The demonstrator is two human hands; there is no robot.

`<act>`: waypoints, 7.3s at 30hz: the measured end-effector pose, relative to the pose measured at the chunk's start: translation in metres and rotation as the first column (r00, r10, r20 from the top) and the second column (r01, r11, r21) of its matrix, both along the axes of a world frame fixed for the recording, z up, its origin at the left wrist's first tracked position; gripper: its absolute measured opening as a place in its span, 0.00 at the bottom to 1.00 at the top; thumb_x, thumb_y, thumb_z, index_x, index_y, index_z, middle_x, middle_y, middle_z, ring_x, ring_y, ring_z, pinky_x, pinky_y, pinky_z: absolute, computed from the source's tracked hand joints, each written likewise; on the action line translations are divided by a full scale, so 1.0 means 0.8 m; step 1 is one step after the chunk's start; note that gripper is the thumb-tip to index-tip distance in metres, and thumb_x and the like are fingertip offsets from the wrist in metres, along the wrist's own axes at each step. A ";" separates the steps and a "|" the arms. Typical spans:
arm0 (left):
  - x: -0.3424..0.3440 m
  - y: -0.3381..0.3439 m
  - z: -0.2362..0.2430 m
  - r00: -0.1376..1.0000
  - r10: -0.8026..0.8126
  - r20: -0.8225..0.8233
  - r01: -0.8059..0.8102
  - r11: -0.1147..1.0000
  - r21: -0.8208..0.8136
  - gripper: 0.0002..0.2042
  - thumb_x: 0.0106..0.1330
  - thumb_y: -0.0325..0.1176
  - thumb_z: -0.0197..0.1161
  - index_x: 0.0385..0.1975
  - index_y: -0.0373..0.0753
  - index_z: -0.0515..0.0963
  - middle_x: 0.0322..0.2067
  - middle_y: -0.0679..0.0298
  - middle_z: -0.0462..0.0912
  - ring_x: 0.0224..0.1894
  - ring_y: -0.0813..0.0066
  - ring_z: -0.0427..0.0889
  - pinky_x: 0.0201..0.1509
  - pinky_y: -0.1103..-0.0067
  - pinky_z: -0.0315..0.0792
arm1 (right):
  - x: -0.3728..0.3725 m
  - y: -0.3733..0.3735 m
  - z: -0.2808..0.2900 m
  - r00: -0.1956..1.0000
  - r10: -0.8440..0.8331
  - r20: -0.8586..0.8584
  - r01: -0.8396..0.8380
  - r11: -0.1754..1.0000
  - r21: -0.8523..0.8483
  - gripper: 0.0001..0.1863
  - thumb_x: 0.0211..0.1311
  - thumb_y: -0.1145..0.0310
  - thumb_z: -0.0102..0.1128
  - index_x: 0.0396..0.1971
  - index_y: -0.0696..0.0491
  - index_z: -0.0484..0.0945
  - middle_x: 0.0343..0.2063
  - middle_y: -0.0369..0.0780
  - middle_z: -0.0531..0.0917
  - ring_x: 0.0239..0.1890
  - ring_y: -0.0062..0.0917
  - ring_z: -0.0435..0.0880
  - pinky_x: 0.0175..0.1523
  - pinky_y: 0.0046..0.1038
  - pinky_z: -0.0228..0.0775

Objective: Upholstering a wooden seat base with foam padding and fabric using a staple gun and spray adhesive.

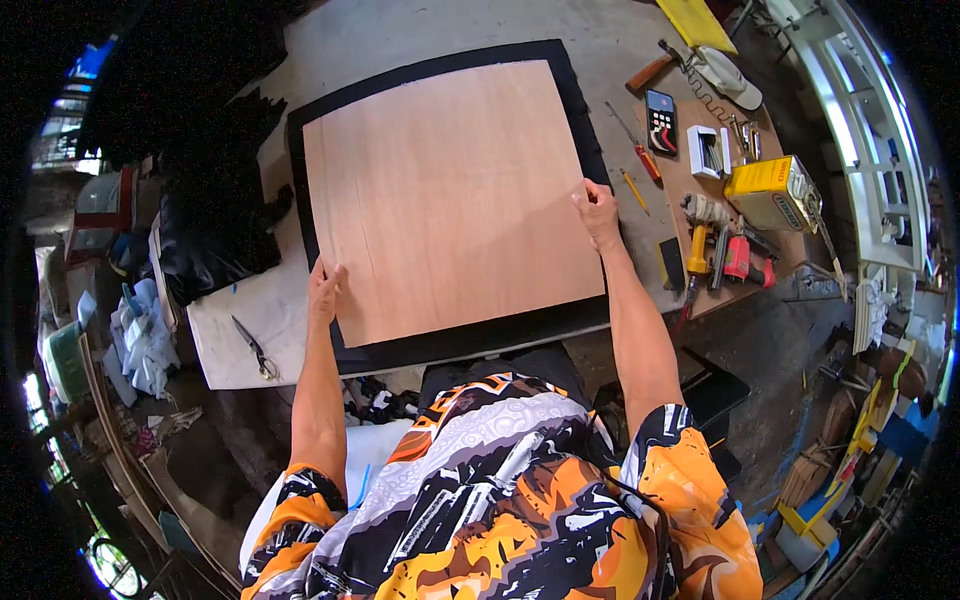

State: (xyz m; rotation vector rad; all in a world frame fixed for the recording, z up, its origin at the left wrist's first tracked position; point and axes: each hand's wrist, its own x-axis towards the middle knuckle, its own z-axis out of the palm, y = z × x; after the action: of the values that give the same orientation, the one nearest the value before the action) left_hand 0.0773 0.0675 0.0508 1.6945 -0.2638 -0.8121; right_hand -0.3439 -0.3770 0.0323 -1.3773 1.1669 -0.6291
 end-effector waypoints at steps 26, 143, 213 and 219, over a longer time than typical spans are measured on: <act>-0.159 0.034 0.008 0.243 -0.151 0.958 -0.166 0.967 0.194 0.24 0.59 0.28 0.69 0.58 0.34 0.77 0.61 0.53 0.78 0.58 0.53 0.79 0.65 0.65 0.72 | -0.255 0.292 0.013 0.877 -0.274 -0.395 0.062 0.880 -0.471 0.13 0.63 0.70 0.60 0.45 0.55 0.87 0.30 0.44 0.84 0.31 0.42 0.81 0.38 0.38 0.74; -0.287 -0.093 0.117 0.444 -0.581 0.682 0.543 0.780 0.312 0.03 0.56 0.24 0.69 0.28 0.41 0.82 0.27 0.61 0.79 0.27 0.58 0.76 0.33 0.69 0.72 | 0.138 0.205 0.045 0.843 0.473 -0.258 -0.488 0.468 -0.737 0.12 0.56 0.67 0.67 0.40 0.48 0.80 0.37 0.37 0.79 0.39 0.35 0.76 0.51 0.31 0.72; -0.197 -0.186 0.046 0.348 -0.723 0.597 0.704 0.622 0.343 0.07 0.57 0.25 0.69 0.30 0.44 0.78 0.31 0.66 0.82 0.31 0.59 0.81 0.37 0.70 0.75 | -0.181 -0.011 0.021 0.386 -0.555 -0.737 -0.399 0.620 -0.676 0.17 0.61 0.64 0.66 0.45 0.59 0.79 0.36 0.51 0.85 0.49 0.51 0.84 0.49 0.49 0.79; -0.219 -0.174 0.035 0.439 -0.590 0.677 0.606 0.751 0.262 0.07 0.56 0.26 0.70 0.29 0.45 0.79 0.31 0.66 0.81 0.32 0.62 0.80 0.40 0.71 0.74 | -0.088 -0.138 -0.006 0.319 0.008 -0.948 -0.528 0.832 -0.170 0.14 0.60 0.61 0.66 0.30 0.59 0.86 0.31 0.51 0.88 0.29 0.48 0.87 0.37 0.49 0.78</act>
State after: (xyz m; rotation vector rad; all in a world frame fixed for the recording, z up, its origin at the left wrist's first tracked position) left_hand -0.0979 -0.0715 0.0788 1.8465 -1.5282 -0.5547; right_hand -0.4143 -0.4872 0.0272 -2.4771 1.6312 0.3060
